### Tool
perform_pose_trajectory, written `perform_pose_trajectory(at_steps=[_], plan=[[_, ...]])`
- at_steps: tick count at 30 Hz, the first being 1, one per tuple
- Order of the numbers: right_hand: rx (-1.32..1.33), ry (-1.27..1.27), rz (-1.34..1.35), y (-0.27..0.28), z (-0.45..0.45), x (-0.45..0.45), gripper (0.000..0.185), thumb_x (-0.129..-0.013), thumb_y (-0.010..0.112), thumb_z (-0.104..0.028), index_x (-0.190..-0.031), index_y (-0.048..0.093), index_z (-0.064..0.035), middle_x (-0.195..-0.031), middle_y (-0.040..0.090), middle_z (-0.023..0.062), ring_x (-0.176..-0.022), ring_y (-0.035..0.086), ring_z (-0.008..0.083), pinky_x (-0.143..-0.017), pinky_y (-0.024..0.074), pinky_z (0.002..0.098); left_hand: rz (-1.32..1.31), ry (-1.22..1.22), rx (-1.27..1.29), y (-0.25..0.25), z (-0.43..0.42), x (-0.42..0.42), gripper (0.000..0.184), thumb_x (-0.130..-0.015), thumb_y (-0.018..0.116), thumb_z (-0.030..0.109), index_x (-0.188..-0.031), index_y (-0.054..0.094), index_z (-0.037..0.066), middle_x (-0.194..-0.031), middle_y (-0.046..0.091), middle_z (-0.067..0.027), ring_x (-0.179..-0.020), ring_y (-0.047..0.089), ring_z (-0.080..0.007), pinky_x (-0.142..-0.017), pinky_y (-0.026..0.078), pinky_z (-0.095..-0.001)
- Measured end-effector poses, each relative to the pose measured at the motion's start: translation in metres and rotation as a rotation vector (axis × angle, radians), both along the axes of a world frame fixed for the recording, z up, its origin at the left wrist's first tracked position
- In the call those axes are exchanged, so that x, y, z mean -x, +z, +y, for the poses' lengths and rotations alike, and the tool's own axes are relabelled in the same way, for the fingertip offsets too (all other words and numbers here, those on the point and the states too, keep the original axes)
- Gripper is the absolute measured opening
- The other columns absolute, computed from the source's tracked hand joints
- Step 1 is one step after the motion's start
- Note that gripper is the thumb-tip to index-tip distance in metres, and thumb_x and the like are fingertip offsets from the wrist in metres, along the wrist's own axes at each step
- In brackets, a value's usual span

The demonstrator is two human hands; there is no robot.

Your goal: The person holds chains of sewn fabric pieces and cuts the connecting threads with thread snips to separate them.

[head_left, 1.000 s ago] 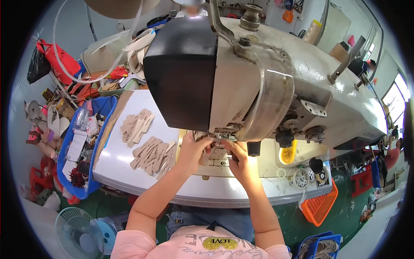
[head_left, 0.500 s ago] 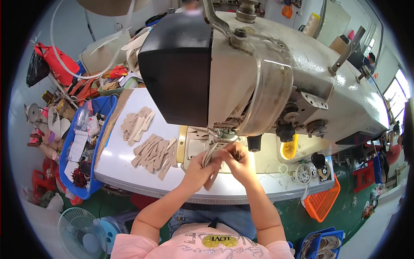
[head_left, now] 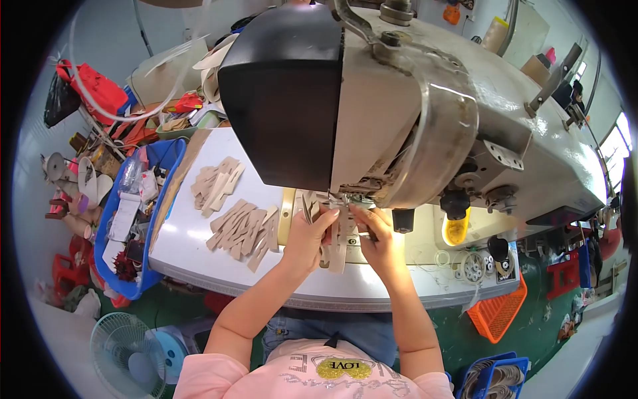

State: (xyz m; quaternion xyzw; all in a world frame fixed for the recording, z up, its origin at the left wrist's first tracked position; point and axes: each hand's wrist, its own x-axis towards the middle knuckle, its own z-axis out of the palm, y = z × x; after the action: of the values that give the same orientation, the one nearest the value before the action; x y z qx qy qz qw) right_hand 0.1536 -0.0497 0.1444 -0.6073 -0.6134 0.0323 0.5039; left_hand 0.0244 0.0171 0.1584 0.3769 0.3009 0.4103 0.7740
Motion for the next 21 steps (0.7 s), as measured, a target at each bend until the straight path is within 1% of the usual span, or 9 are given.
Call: perform_pose_trajectory(at_steps=[1,4,7,11,14,16,21], plan=[[-0.008,-0.012,-0.013,0.005,0.000,0.002,0.049,-0.059,0.053,0.011,-0.104,0.059,-0.0066,-0.081,0.064,0.0116,-0.070,0.064,0.0243,-0.060,0.0503,0.0298,-0.011,0.000,-0.003,-0.001,0.000,0.000,0.012,-0.081,0.060,0.012,-0.078,0.050,0.008,-0.067,0.053,0.0004,-0.052,0.044,-0.0049,-0.046,0.033,-0.0201],[0.044,-0.032,-0.035,0.011,-0.001,0.004,0.045,-0.063,0.051,0.014,-0.102,0.062,-0.0063,-0.083,0.060,0.0068,-0.068,0.057,0.0153,-0.060,0.0462,0.0240,-0.018,-0.004,-0.009,-0.003,0.001,0.000,0.012,-0.082,0.060,0.012,-0.077,0.050,0.008,-0.067,0.053,0.0000,-0.052,0.044,-0.0047,-0.046,0.033,-0.0198],[0.086,-0.032,-0.052,0.011,-0.002,0.002,0.049,-0.060,0.048,0.014,-0.103,0.061,-0.0061,-0.085,0.061,0.0069,-0.070,0.057,0.0159,-0.061,0.0462,0.0241,-0.030,-0.015,-0.008,-0.005,0.002,0.000,0.012,-0.081,0.061,0.011,-0.076,0.051,0.007,-0.067,0.053,-0.0002,-0.052,0.044,-0.0047,-0.046,0.033,-0.0198],[0.121,-0.020,-0.018,0.011,-0.003,0.001,0.049,-0.061,0.048,0.014,-0.105,0.060,-0.0060,-0.089,0.061,0.0079,-0.073,0.058,0.0170,-0.062,0.0465,0.0241,0.026,-0.057,-0.052,-0.008,-0.002,0.003,0.012,-0.080,0.062,0.010,-0.075,0.051,0.007,-0.065,0.051,-0.0002,-0.052,0.044,-0.0055,-0.046,0.033,-0.0198],[0.114,-0.009,-0.006,0.006,-0.002,0.000,0.050,-0.062,0.047,0.014,-0.106,0.059,-0.0057,-0.090,0.060,0.0083,-0.076,0.059,0.0174,-0.063,0.0468,0.0240,0.107,-0.007,-0.035,-0.009,-0.015,0.007,0.010,-0.077,0.062,0.006,-0.080,0.053,0.003,-0.063,0.051,-0.0010,-0.051,0.044,-0.0080,-0.046,0.032,-0.0214],[0.112,0.004,0.007,0.004,-0.001,-0.001,0.050,-0.062,0.047,0.015,-0.106,0.059,-0.0055,-0.091,0.060,0.0084,-0.077,0.059,0.0175,-0.063,0.0470,0.0239,0.084,-0.014,-0.040,-0.013,-0.019,0.011,0.011,-0.076,0.063,0.006,-0.079,0.052,0.002,-0.063,0.052,-0.0023,-0.050,0.043,-0.0084,-0.046,0.032,-0.0216],[0.128,0.001,0.026,0.002,-0.002,-0.001,0.049,-0.062,0.046,0.015,-0.105,0.059,-0.0050,-0.090,0.059,0.0083,-0.074,0.058,0.0172,-0.061,0.0461,0.0236,0.069,-0.019,-0.046,-0.013,-0.015,0.011,0.011,-0.076,0.062,0.004,-0.079,0.052,0.001,-0.063,0.053,-0.0041,-0.049,0.043,-0.0084,-0.047,0.032,-0.0216]])
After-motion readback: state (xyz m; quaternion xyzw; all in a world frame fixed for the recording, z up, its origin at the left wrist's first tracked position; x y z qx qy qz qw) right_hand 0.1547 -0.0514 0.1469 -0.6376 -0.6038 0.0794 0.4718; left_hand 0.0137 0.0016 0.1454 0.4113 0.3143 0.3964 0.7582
